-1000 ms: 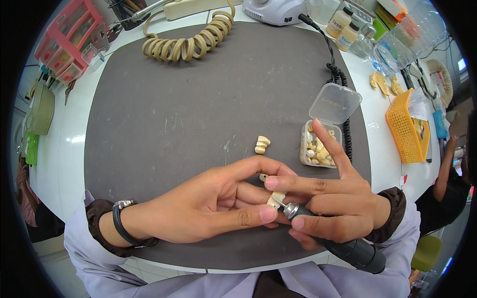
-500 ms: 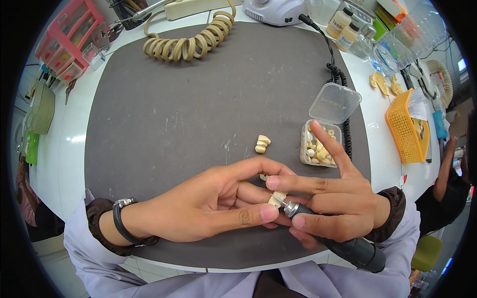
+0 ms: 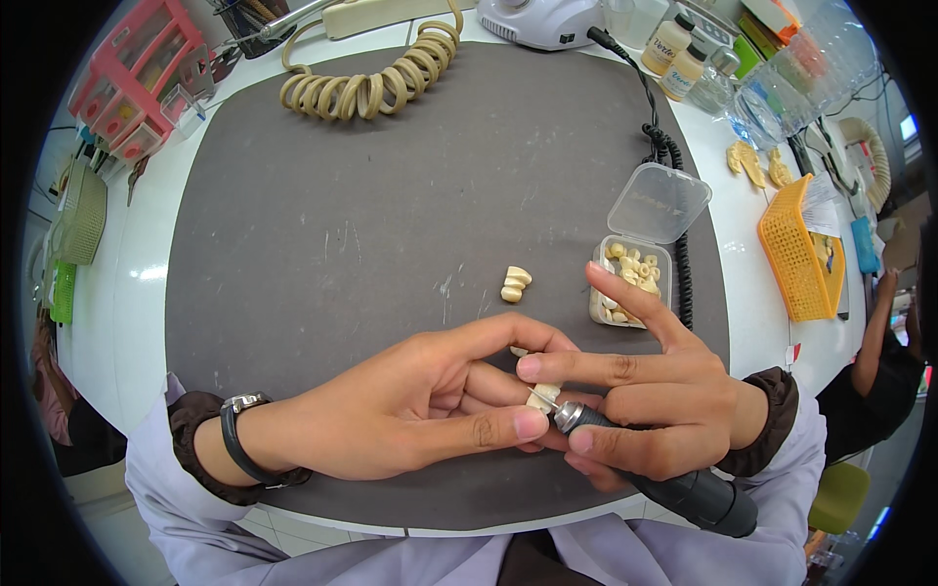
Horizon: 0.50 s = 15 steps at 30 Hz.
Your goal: The person is using a rotary tool to polish a dental bridge on a workbench. They hold the bridge with one hand and apply the spinning polishing bit to different surfaces of the prosthetic teeth.
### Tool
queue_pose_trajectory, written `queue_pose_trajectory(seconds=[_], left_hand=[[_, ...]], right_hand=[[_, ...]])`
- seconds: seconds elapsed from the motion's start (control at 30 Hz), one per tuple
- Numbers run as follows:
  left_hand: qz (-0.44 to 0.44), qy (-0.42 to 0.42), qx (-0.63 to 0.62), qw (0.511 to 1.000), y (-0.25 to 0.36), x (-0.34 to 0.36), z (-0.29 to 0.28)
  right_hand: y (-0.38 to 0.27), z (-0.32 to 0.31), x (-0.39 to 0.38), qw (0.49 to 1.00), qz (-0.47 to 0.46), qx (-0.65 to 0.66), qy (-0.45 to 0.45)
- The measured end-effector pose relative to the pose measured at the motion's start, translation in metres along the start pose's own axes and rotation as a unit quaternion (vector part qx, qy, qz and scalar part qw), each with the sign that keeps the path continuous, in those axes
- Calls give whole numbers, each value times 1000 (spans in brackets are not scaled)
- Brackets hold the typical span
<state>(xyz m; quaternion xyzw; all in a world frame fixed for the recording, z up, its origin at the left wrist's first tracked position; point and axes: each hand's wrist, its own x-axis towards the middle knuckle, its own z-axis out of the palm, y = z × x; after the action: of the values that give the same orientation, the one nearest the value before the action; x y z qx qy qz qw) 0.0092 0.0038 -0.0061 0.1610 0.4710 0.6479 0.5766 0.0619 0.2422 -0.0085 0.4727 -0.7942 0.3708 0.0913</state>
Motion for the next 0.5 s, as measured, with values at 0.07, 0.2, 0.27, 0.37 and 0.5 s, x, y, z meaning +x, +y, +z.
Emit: queue_pose_trajectory(seconds=[0.07, 0.2, 0.27, 0.37, 0.5], left_hand=[[1, -1, -3, 1000, 0, 1, 0], [0, 1, -9, 1000, -1, 2, -1], [-1, 4, -8, 1000, -1, 1, 0], [0, 7, -8, 1000, 0, 0, 1], [2, -1, -13, 1000, -1, 3, -2]], right_hand=[[0, 0, 0, 1000, 0, -3, 1], [0, 0, 0, 1000, -2, -14, 5], [0, 1, 0, 1000, -3, -19, 8], [-1, 1, 0, 1000, -2, -26, 9], [2, 1, -1, 999, -5, -31, 4]])
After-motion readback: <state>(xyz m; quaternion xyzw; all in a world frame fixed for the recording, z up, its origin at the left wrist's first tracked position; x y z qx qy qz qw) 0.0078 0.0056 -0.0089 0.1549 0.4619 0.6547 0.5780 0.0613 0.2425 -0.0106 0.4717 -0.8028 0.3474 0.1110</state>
